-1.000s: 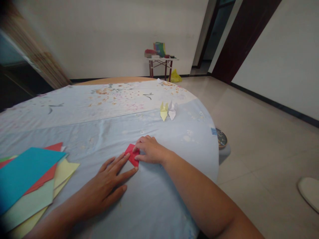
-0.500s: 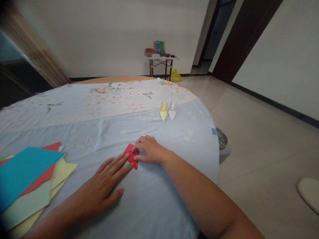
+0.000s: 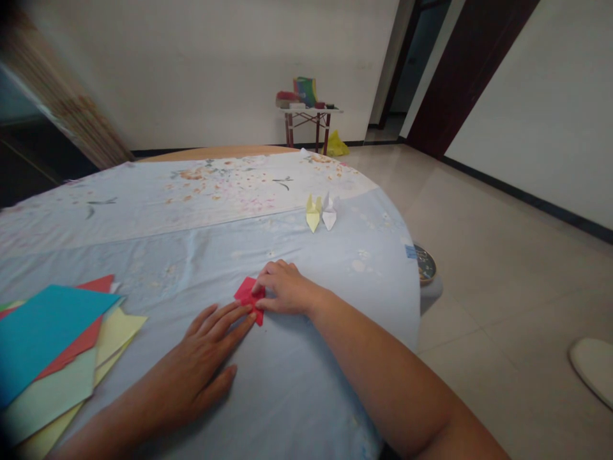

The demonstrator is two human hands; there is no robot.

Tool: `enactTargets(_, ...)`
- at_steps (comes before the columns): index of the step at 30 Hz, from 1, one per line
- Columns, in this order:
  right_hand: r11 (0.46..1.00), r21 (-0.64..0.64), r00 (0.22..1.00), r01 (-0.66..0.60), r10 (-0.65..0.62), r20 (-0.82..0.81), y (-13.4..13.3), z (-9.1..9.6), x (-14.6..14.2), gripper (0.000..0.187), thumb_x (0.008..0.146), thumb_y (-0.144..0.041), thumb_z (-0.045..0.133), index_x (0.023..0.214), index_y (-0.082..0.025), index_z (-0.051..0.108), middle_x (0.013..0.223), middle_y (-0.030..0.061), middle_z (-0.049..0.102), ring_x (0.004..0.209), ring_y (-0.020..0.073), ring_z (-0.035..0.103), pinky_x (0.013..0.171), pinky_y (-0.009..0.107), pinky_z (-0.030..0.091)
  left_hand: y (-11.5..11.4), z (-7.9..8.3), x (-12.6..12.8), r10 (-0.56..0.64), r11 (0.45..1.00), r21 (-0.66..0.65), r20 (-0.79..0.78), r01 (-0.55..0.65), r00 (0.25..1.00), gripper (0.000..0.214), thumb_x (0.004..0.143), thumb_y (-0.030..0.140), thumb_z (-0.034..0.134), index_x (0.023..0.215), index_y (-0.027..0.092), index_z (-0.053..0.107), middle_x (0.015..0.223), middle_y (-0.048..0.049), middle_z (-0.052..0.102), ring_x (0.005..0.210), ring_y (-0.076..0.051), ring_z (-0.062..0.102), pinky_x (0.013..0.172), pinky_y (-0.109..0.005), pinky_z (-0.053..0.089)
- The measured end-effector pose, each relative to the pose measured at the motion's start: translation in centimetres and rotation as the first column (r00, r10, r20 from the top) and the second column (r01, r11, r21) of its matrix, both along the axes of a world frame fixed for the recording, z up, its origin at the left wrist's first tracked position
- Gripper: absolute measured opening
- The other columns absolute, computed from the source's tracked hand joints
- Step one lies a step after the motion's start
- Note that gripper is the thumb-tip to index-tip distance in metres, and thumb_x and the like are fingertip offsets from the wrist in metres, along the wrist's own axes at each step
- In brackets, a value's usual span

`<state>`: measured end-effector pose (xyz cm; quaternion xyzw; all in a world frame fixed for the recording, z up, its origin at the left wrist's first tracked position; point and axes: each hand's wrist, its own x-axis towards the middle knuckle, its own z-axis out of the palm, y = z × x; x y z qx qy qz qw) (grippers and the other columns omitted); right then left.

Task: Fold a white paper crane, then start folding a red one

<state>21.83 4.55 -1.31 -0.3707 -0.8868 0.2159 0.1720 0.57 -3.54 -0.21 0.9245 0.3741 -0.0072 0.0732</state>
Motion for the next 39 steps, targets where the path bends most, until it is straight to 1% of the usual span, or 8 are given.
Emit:
enactTargets(4, 1.000, 0.007, 1.000, 0.003, -0.003, -0.006, -0.02, 0.01, -0.04, 0.021, 0.075, -0.033, 0.064, 0.093, -0.022, 0.063, 0.098, 0.0051, 0.054, 0.096, 0.0192, 0.047, 0.084, 0.035, 0.035, 0.01, -0.05, 0.04, -0.013, 1.000, -0.011, -0.012, 0.013, 1.000, 0.067, 0.078, 0.023, 0.042, 0.140, 0.026, 0.017, 0.147, -0.0033, 0.025, 0.134, -0.024, 0.019, 0.109, -0.051, 0.011)
enactTargets(7, 1.000, 0.010, 1.000, 0.005, -0.005, -0.002, -0.02, -0.02, -0.09, 0.021, 0.075, -0.033, 0.064, 0.093, -0.021, 0.063, 0.098, 0.0051, 0.054, 0.096, 0.0192, 0.047, 0.084, 0.035, 0.035, 0.02, -0.10, -0.03, -0.010, 1.000, -0.025, -0.016, 0.010, 1.000, 0.067, 0.078, 0.023, 0.041, 0.140, 0.026, 0.017, 0.147, -0.0033, 0.024, 0.134, -0.024, 0.019, 0.109, -0.051, 0.011)
enactTargets(15, 1.000, -0.001, 1.000, 0.008, -0.008, 0.002, -0.13, 0.05, -0.14, 0.020, 0.074, -0.031, 0.064, 0.092, -0.021, 0.063, 0.097, 0.0053, 0.054, 0.095, 0.0197, 0.046, 0.083, 0.035, 0.035, 0.22, 0.31, 0.08, 0.042, 0.998, -0.045, 0.029, -0.041, 0.999, 0.067, 0.074, 0.021, 0.046, 0.138, 0.028, 0.027, 0.147, -0.0052, 0.025, 0.133, -0.026, 0.021, 0.107, -0.051, 0.016)
enactTargets(22, 1.000, 0.000, 1.000, 0.009, -0.009, -0.003, -0.15, -0.08, -0.11, 0.022, 0.075, -0.031, 0.064, 0.095, -0.022, 0.063, 0.097, 0.0052, 0.054, 0.095, 0.0196, 0.046, 0.083, 0.035, 0.035, 0.50, 0.68, 0.35, 0.067, 0.997, -0.040, 0.037, -0.066, 0.997, 0.055, 0.074, 0.022, 0.046, 0.129, 0.028, 0.041, 0.144, -0.0102, 0.029, 0.133, -0.025, 0.022, 0.103, -0.049, 0.021)
enactTargets(28, 1.000, 0.011, 1.000, 0.007, -0.007, -0.002, -0.05, -0.47, -0.08, 0.027, 0.075, -0.031, 0.064, 0.101, -0.025, 0.063, 0.099, 0.0052, 0.053, 0.095, 0.0198, 0.045, 0.085, 0.036, 0.034, 0.54, 0.79, 0.67, 0.084, 0.995, -0.060, 0.083, -0.079, 0.993, 0.054, 0.073, 0.023, 0.047, 0.127, 0.027, 0.042, 0.145, -0.0096, 0.028, 0.133, -0.027, 0.023, 0.103, -0.049, 0.021)
enactTargets(32, 1.000, 0.024, 1.000, 0.013, -0.013, 0.001, -0.03, -0.73, -0.04, 0.030, 0.075, -0.031, 0.064, 0.104, -0.027, 0.063, 0.100, 0.0050, 0.053, 0.095, 0.0194, 0.046, 0.085, 0.036, 0.035, 0.66, 0.80, 0.84, 0.088, 0.993, -0.080, 0.090, -0.081, 0.992, 0.054, 0.072, 0.021, 0.047, 0.126, 0.027, 0.043, 0.147, -0.0087, 0.024, 0.134, -0.026, 0.020, 0.103, -0.049, 0.020)
enactTargets(36, 0.998, 0.054, 1.000, 0.013, -0.014, 0.014, -0.18, -0.72, -0.07, 0.029, 0.075, -0.031, 0.064, 0.104, -0.027, 0.064, 0.101, 0.0054, 0.054, 0.095, 0.0193, 0.046, 0.085, 0.036, 0.035, 0.91, 0.50, 0.70, 0.116, 0.991, -0.076, 0.094, -0.109, 0.989, 0.053, 0.071, 0.021, 0.047, 0.124, 0.027, 0.045, 0.147, -0.0091, 0.022, 0.134, -0.028, 0.019, 0.102, -0.050, 0.021)
enactTargets(39, 0.997, 0.077, 0.999, 0.009, -0.012, 0.039, -0.34, -0.55, -0.15, 0.027, 0.076, -0.032, 0.063, 0.103, -0.027, 0.064, 0.102, 0.0058, 0.055, 0.096, 0.0193, 0.047, 0.085, 0.036, 0.035, 0.85, 0.13, 0.57, 0.132, 0.990, -0.058, 0.080, -0.128, 0.988, 0.056, 0.073, 0.022, 0.046, 0.128, 0.028, 0.041, 0.147, -0.0089, 0.022, 0.134, -0.029, 0.016, 0.102, -0.051, 0.020)
